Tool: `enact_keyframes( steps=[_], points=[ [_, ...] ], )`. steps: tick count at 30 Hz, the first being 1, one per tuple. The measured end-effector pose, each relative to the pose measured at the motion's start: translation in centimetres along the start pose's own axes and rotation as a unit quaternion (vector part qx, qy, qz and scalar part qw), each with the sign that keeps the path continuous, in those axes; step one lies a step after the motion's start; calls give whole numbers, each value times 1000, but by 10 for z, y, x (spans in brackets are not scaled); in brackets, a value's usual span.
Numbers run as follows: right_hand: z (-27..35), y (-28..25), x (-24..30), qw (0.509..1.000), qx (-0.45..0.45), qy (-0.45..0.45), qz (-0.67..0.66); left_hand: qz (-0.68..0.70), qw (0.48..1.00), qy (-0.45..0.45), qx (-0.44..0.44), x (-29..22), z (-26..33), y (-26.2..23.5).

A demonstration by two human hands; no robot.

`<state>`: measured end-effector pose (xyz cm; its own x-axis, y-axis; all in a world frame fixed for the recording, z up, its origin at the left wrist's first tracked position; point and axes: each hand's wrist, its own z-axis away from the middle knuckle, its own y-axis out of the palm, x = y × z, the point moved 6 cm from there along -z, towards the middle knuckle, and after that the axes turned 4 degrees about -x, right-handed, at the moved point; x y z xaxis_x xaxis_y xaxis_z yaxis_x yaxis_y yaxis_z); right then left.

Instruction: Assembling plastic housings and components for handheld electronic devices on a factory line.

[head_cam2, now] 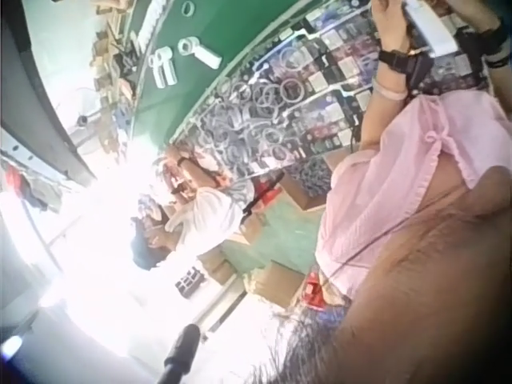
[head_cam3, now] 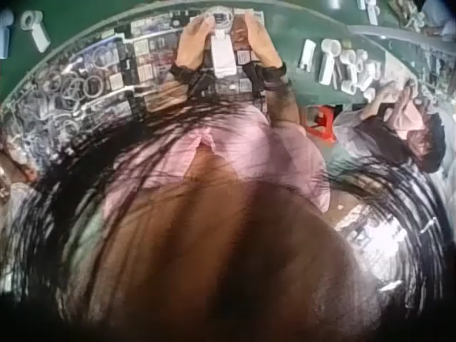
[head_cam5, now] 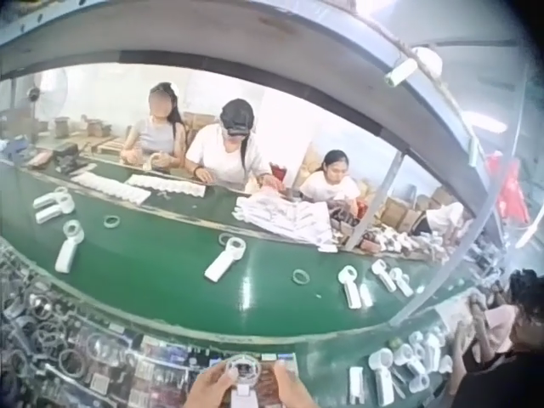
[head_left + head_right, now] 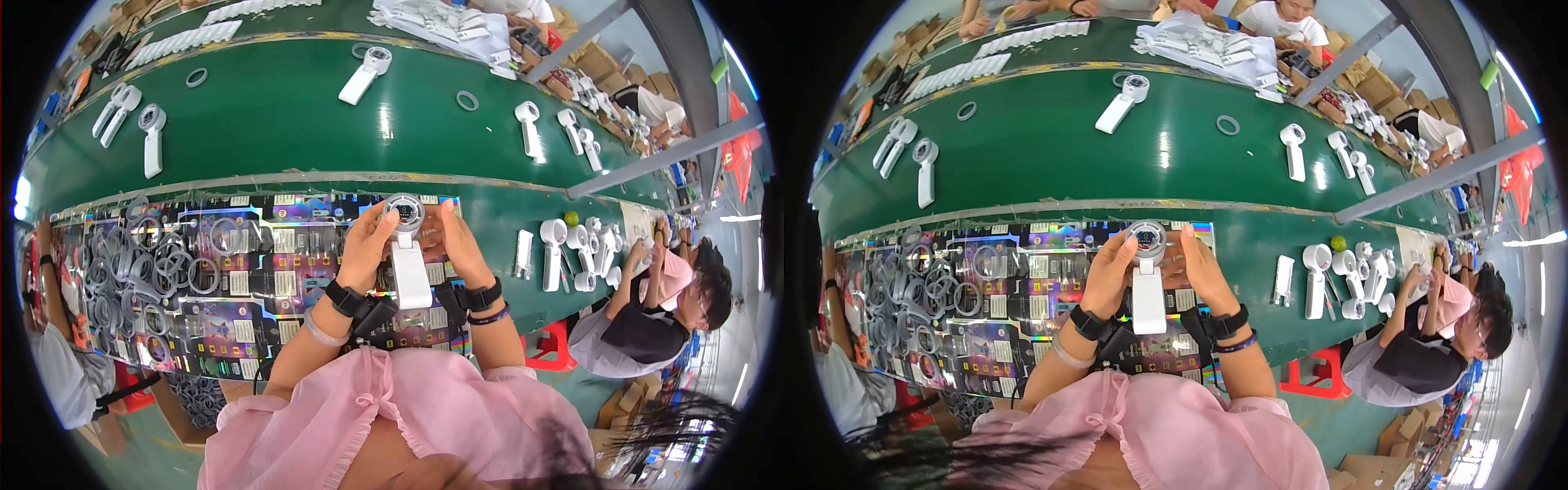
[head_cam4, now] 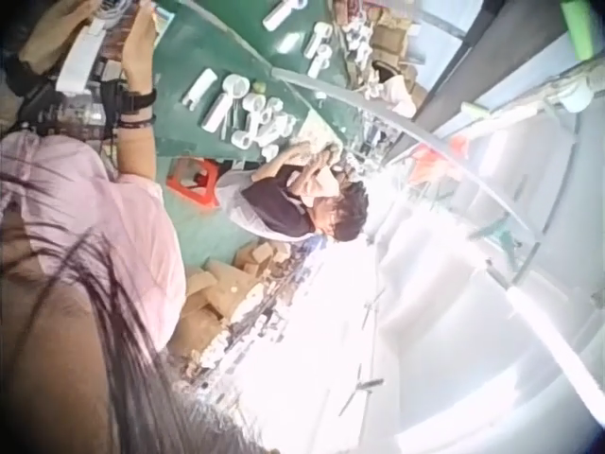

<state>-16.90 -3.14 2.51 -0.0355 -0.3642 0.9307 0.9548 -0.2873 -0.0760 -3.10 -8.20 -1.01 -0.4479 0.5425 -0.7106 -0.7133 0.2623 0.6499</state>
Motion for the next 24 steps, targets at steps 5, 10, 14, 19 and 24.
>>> enact_keyframes(
  steps=[5, 10, 14, 19, 24],
  points=[
    [28, 13, 8, 986, 80, 49, 136, 104, 993, 22, -49, -6, -2, -16],
    [46, 33, 15, 984, 159, 55, 62, 85, 993, 35, -78, -11, -7, -20],
    [51, 44, 15, 981, 166, 87, 43, 94, 992, 58, -58, -21, -3, -13],
    [40, 31, 8, 961, 225, 69, 147, 104, 993, 53, 6, -19, 6, 0],
    [11, 8, 58, 953, 62, -214, 203, -161, 976, 143, 14, -3, 1, 1]
  ],
)
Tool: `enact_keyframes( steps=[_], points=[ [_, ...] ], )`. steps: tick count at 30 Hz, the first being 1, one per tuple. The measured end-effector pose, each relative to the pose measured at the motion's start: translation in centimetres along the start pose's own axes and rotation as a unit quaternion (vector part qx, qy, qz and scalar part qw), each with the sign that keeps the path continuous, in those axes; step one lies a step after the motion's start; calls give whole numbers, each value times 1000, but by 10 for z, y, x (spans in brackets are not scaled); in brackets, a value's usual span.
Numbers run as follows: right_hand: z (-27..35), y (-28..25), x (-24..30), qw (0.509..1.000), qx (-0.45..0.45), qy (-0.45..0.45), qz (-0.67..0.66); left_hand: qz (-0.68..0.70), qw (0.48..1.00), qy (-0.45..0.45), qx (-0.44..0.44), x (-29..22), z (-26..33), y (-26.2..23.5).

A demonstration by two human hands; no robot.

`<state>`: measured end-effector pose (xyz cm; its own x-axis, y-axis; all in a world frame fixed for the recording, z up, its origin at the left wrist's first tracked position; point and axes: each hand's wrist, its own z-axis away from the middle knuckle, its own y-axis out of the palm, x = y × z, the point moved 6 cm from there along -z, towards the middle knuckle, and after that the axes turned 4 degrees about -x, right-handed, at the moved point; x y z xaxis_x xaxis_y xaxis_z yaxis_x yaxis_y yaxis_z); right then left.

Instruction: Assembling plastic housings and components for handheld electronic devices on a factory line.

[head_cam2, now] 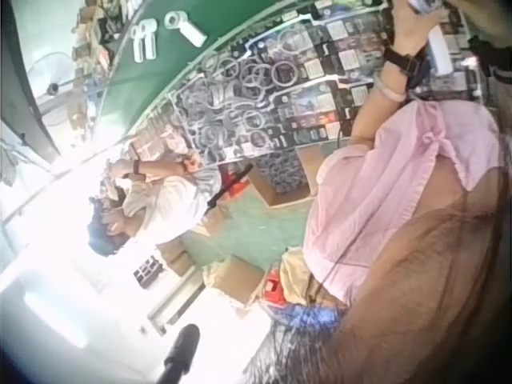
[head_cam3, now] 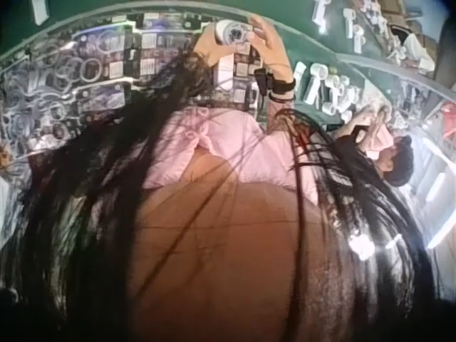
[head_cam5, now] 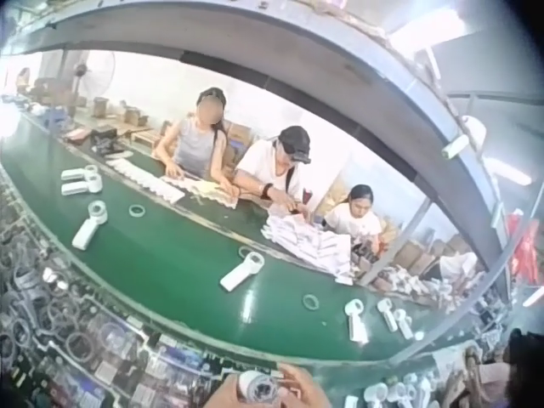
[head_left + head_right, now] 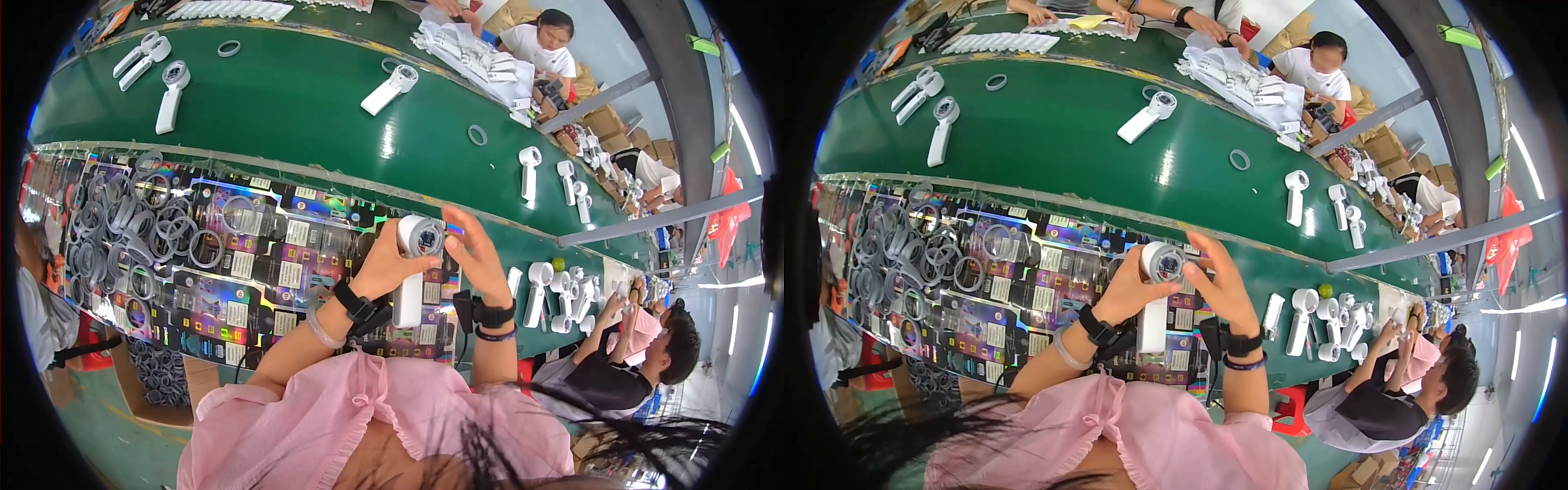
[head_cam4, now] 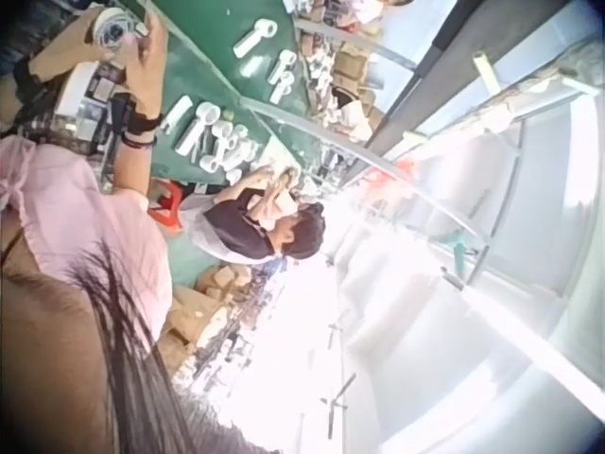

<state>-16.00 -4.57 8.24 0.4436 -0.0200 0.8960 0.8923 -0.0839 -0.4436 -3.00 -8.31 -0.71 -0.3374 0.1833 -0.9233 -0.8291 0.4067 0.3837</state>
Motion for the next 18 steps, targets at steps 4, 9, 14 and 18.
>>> enact_keyframes(
  steps=[4, 9, 14, 18],
  points=[
    [-21, 27, 12, 987, 88, -105, 81, -12, 997, -36, 69, -17, 13, 16],
    [-27, 20, -19, 994, 13, 48, 96, 193, 943, -169, 211, -8, 9, 20],
    [-20, 36, -6, 999, 16, 0, -29, 151, 985, -79, -3, 14, 5, 15],
    [-22, 43, 7, 983, -34, -107, 146, 288, 916, -269, 70, 25, 14, 22]
  ],
)
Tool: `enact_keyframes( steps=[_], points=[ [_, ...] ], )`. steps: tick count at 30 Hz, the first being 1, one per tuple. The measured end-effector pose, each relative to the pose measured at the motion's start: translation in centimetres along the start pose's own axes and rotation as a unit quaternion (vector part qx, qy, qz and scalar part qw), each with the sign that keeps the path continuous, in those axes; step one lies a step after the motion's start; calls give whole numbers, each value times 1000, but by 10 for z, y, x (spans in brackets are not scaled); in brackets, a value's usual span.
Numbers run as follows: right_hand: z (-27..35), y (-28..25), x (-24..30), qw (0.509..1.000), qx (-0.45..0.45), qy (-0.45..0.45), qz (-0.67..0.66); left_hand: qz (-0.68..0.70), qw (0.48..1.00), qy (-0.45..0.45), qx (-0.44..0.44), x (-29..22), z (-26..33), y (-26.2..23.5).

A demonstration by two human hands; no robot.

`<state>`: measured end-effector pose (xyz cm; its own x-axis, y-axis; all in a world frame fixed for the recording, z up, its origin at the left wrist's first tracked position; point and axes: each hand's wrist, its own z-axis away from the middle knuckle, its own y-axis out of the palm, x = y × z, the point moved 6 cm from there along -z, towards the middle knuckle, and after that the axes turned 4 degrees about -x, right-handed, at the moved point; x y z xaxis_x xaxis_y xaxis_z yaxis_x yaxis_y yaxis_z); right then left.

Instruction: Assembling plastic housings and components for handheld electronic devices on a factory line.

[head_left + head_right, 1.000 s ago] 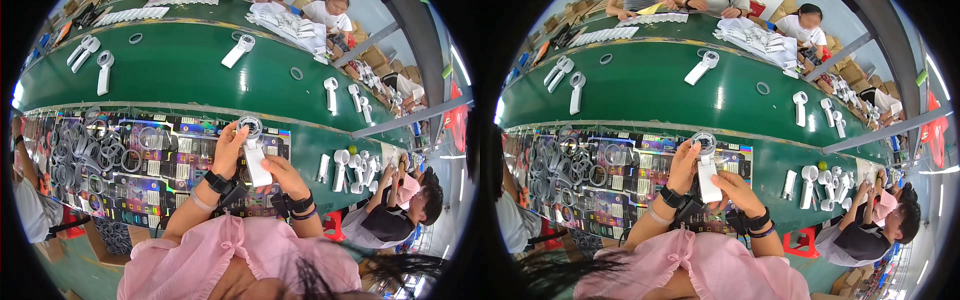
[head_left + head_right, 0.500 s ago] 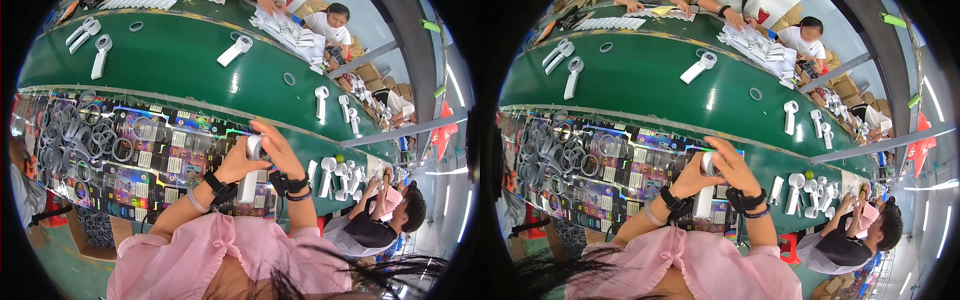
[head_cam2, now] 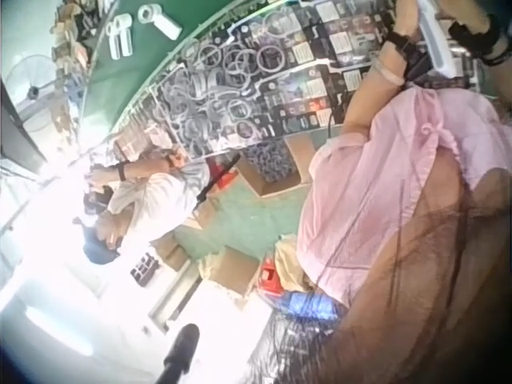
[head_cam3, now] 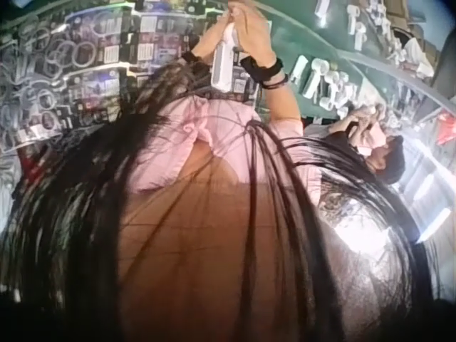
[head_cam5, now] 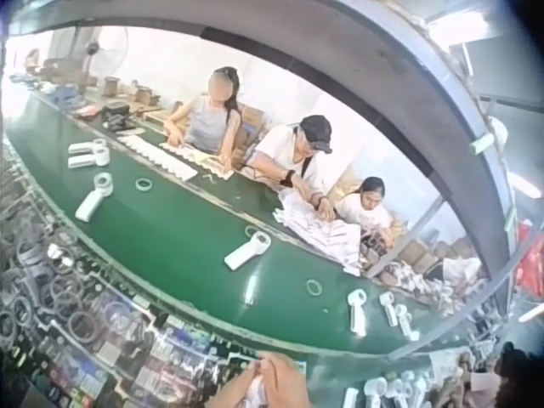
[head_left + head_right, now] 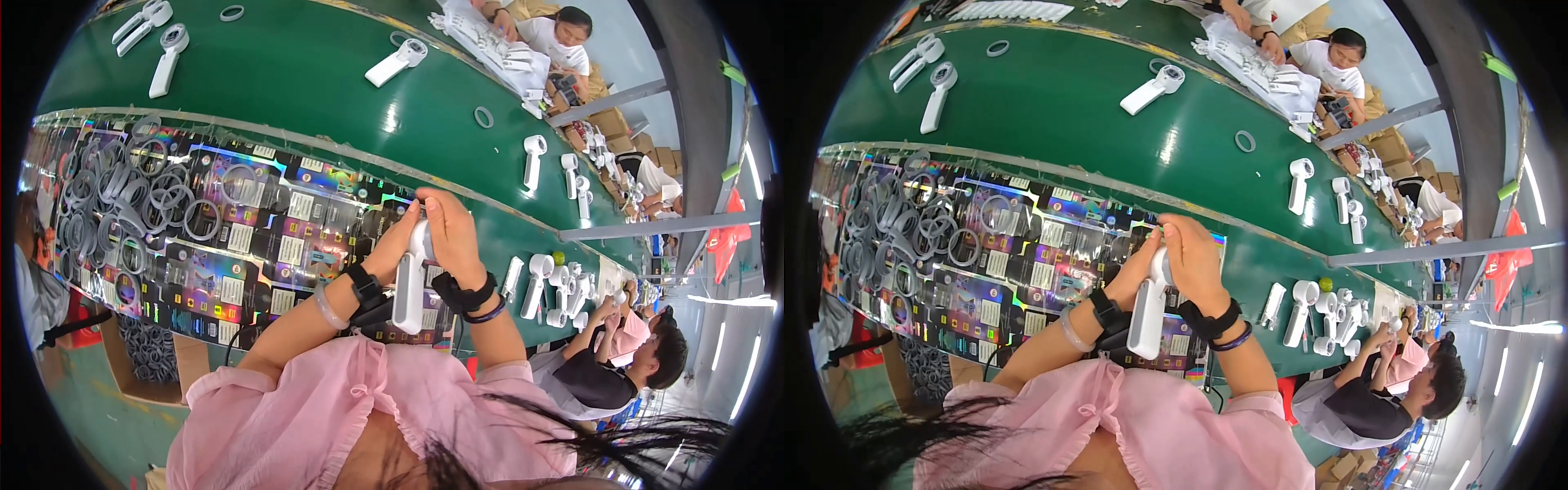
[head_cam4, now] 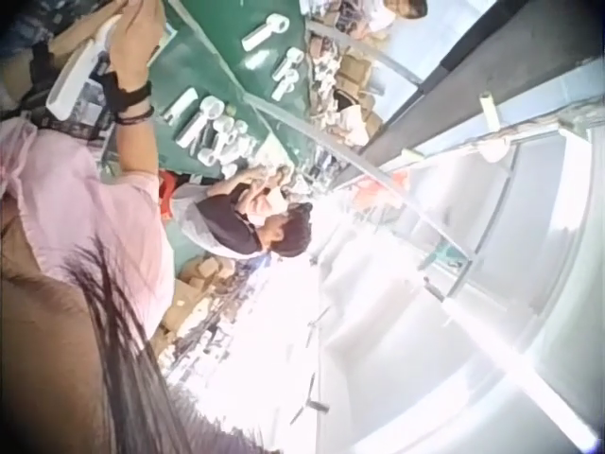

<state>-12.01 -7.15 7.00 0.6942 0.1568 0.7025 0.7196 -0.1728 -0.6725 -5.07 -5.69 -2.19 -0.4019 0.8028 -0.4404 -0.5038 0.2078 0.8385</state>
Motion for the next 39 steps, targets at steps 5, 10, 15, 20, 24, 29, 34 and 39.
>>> enact_keyframes(
  steps=[5, 10, 15, 20, 24, 29, 34, 39],
  points=[
    [-1, 24, -15, 981, 87, 120, -126, 9, 996, -31, -87, 8, 6, 1],
    [-6, 41, -17, 987, 17, 108, -119, 47, 996, 11, -80, 6, 0, -21],
    [-11, 52, -21, 982, 48, 141, -118, 125, 982, 29, -136, 15, -9, -33],
    [-15, 53, -19, 975, 56, 181, -114, 86, 983, 78, -141, 14, -11, -35],
    [-13, 49, -14, 967, 133, 163, -141, 138, 985, 20, -101, 14, -10, -29],
    [-12, 50, 18, 950, 235, -205, 14, -111, 978, 167, -52, 10, -6, -35],
    [-10, 51, 4, 978, 195, -53, -50, -81, 975, 190, -86, 9, -8, -36],
    [1, 49, -13, 982, 144, 62, -108, 27, 985, 105, -137, 6, -3, -30]
  ],
)
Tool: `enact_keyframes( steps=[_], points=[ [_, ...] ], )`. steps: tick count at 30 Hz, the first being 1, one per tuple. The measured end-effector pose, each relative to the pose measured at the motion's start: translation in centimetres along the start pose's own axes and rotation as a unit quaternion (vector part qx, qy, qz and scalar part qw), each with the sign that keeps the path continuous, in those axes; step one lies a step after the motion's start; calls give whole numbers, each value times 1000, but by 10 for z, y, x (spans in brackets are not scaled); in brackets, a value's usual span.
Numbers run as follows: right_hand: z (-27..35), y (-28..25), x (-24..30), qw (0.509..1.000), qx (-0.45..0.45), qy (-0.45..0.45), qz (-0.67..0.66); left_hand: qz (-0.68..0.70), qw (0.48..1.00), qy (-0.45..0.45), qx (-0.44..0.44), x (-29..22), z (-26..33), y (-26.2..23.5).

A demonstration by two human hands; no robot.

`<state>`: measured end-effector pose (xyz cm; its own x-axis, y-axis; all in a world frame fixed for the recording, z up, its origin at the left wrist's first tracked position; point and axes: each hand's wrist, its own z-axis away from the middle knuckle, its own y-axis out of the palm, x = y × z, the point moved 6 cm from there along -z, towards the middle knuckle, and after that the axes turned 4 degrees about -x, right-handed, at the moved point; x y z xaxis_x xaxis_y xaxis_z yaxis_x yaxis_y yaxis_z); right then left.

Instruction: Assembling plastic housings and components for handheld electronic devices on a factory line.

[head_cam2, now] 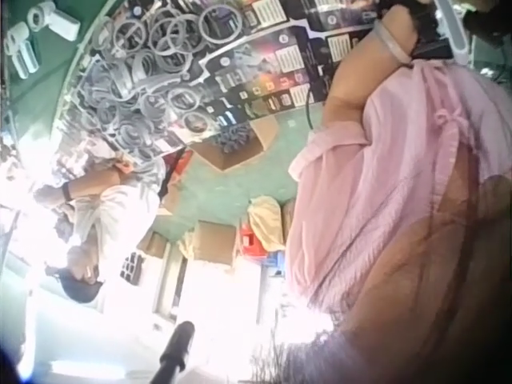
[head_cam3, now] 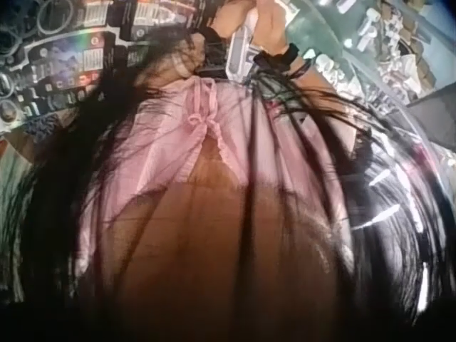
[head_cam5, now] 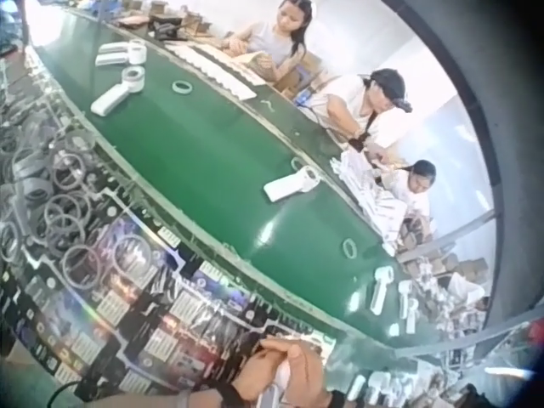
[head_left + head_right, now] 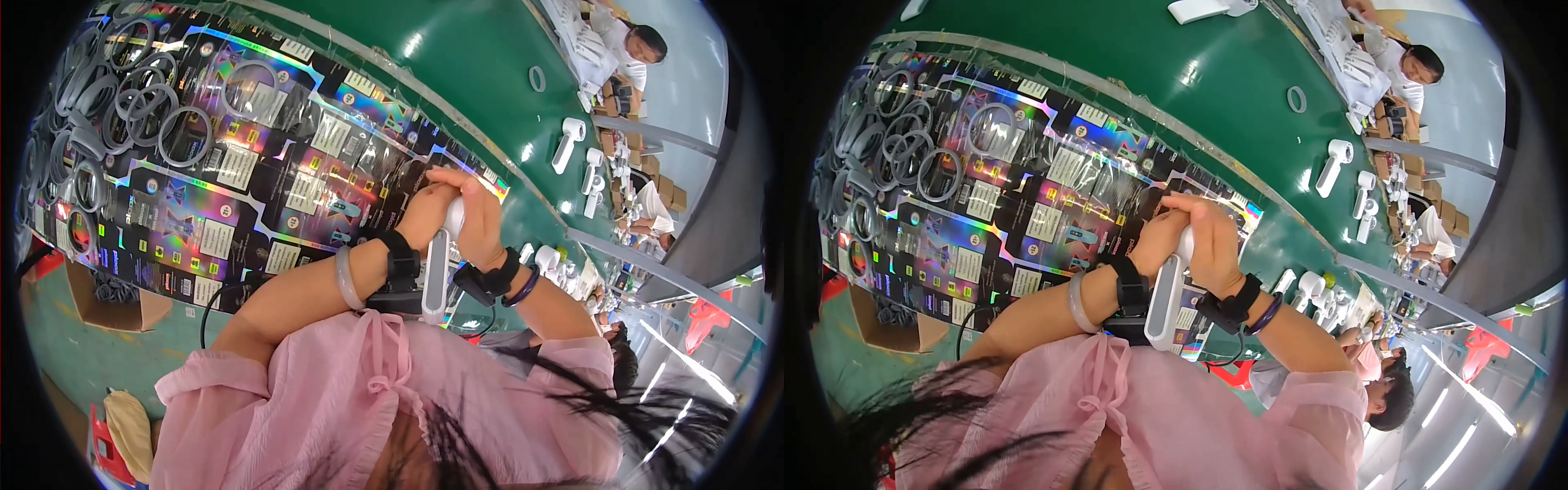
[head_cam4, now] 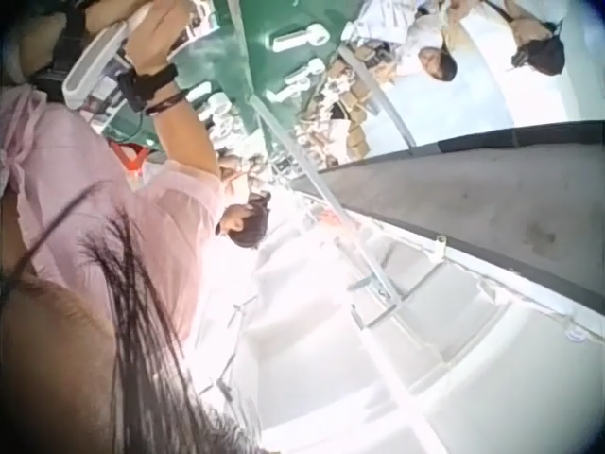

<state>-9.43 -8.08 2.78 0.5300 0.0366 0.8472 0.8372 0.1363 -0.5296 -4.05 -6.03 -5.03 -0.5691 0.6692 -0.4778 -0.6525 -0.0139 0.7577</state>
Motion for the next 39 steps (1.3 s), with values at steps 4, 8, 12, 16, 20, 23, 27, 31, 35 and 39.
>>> enact_keyframes(
  steps=[4, 8, 12, 16, 20, 23, 27, 31, 35, 39],
  points=[
    [2, -4, -17, 986, -66, 115, -96, 91, 996, -6, -6, 16, -7, 1],
    [-6, -2, 3, 998, 10, -15, 56, 125, 992, -27, -11, 17, -3, -1],
    [-12, 10, 37, 924, 118, -285, 225, 44, 998, 44, -6, 26, -17, -7],
    [-11, 15, 37, 897, 166, -320, 257, -17, 994, 103, -13, 22, -13, -8],
    [-12, 8, 19, 954, 140, -208, 163, -53, 992, 97, -67, 6, 0, -8],
    [-11, 6, 5, 997, 59, -42, 22, 34, 999, 26, -26, 5, 2, -4],
    [-15, -6, 1, 995, 50, -81, 41, 63, 997, 26, -41, 11, 1, 3],
    [-20, 6, 26, 928, 173, -260, 203, 32, 993, 97, -63, 12, 3, -2],
    [-20, 16, 28, 890, 251, -310, 219, 14, 994, 90, -56, 8, 5, -3],
    [-23, 16, 25, 904, 263, -281, 184, -9, 996, 81, -46, -2, 12, -2]
  ],
)
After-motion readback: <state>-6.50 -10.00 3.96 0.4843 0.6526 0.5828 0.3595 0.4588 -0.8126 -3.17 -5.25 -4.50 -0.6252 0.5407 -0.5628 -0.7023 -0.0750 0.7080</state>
